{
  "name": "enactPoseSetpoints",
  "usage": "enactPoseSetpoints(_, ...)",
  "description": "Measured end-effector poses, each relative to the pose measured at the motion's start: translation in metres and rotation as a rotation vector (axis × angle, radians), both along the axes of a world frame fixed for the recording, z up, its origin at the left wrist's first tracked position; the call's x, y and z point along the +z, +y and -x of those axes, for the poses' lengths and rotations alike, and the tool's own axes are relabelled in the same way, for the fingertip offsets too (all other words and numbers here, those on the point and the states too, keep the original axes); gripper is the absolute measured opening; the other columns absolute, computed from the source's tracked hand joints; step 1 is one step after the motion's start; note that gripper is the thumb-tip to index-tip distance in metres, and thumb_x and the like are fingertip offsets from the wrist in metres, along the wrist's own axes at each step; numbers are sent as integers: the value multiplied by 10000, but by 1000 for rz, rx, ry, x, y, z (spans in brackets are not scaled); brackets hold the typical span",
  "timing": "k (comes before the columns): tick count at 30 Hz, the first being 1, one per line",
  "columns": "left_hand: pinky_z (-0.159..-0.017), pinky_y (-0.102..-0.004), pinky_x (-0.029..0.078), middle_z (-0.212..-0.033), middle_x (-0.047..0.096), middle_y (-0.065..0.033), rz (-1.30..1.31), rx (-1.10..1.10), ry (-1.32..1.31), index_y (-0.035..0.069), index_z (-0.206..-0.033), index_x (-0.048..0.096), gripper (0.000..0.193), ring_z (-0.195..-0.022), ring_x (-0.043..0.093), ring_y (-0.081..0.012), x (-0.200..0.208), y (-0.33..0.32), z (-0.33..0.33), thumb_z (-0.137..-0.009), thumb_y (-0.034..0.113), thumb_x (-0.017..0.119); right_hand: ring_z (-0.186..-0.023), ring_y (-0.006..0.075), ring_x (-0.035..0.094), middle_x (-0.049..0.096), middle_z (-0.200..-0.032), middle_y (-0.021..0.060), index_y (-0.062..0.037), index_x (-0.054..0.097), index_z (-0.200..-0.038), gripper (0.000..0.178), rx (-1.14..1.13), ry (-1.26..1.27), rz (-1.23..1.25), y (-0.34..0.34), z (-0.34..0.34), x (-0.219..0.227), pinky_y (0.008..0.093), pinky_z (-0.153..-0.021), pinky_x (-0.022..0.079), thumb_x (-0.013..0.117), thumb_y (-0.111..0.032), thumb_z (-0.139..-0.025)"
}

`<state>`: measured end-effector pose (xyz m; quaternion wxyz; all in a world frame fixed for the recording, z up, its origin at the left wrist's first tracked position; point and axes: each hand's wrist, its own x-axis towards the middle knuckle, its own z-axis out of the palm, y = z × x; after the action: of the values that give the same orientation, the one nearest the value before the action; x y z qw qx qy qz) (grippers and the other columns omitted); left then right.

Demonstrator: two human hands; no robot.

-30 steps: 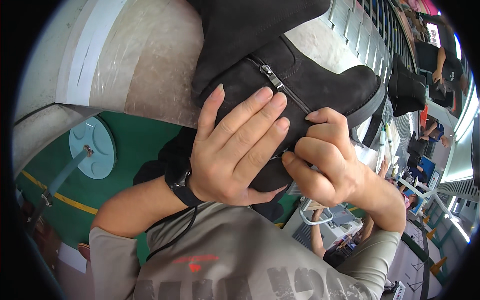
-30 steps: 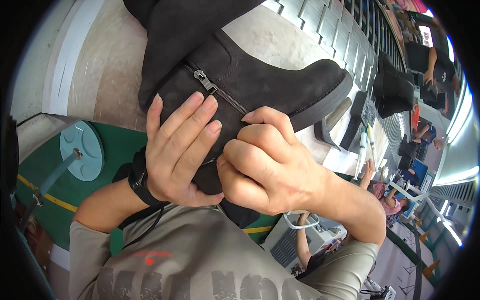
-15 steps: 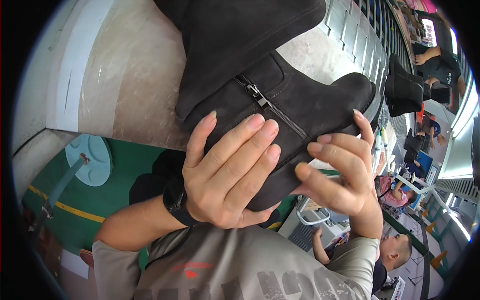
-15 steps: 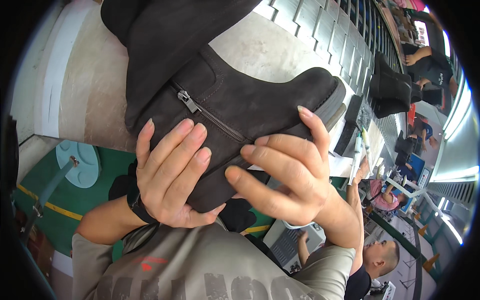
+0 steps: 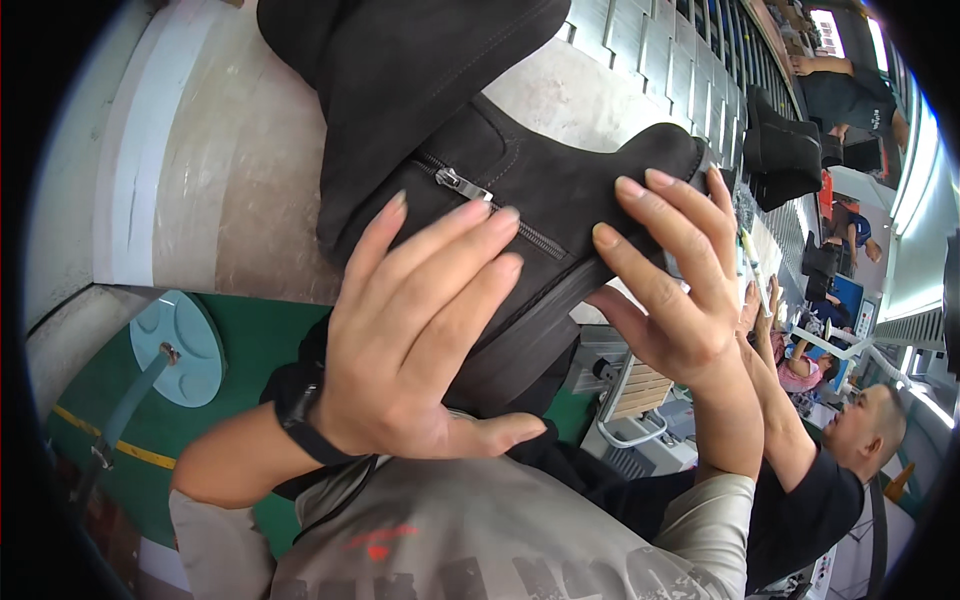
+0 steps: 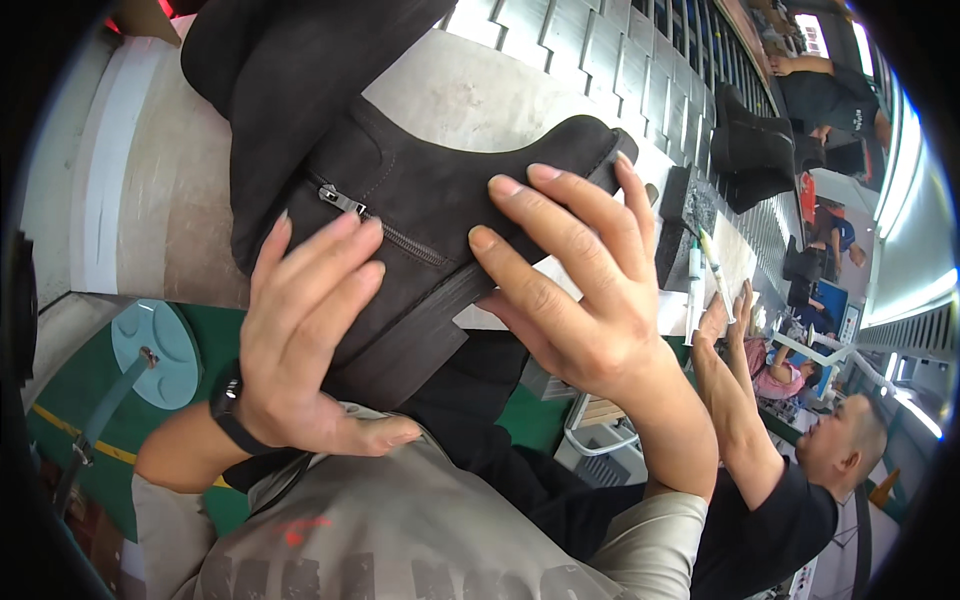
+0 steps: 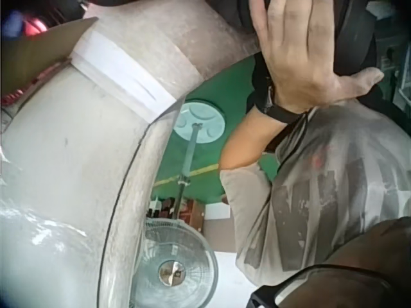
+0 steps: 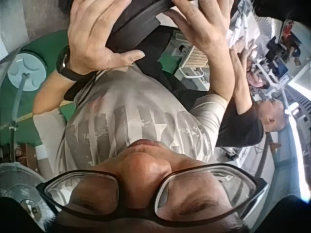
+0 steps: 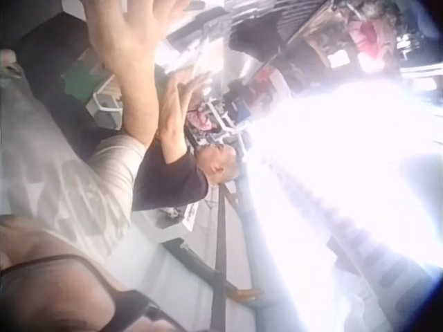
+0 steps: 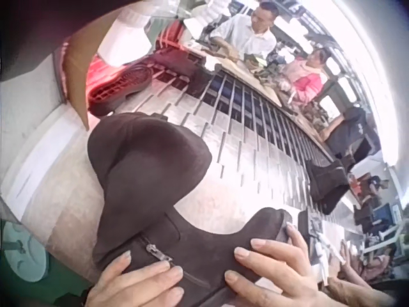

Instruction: The person takes a sole from the conveyor and fits it onto a boot upper by hand, pressing along the edges to attach them. The person then repeats the assembly with another boot and sole.

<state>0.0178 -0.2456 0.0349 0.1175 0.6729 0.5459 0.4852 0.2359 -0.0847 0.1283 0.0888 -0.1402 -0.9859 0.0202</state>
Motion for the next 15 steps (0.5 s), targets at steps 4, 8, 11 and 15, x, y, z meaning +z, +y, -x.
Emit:
enactPoseSetpoints(4, -1245, -608, 359, -1509, 600, -287, -6, -200, 7, -96, -1511, 523, 1025, -1443, 561, -458, 26, 51, 19, -823, 584, 863, -1250, 339, 684, 748, -1318, 121, -55, 776, -1110, 381, 47, 54, 26, 2, 2, -9, 668, -1227, 328, 849, -229, -779)
enactPoseSetpoints(8, -1249, -564, 379, -1534, 585, -243, 98, -251, 112, -97, -1513, 513, 1171, -1488, 521, -393, 22, 85, 23, -686, 625, 917, -1263, 330, 679, 741, -1325, 115, -65, 718, -1014, 257, 34, 41, 36, -2, 11, -12, 673, -1237, 313, 790, -246, -846)
enactPoseSetpoints(11, -1229, -542, 408, -1486, 625, -222, 153, -254, 188, -79, -1499, 533, 1174, -1416, 587, -377, 22, 85, 23, -654, 635, 926, -1192, 296, 687, 730, -1205, 73, -80, 707, -947, 204, 52, 98, 27, 3, 12, -21, 660, -1224, 336, 770, -191, -789)
enactPoseSetpoints(15, -1226, -541, 410, -1462, 641, -220, 161, -266, 182, -75, -1498, 538, 1177, -1383, 611, -375, 24, 87, 23, -644, 633, 930, -1072, 257, 680, 686, -1044, 30, -98, 703, -903, 203, 48, 192, 65, 4, 9, -28, 647, -1177, 391, 776, -166, -726)
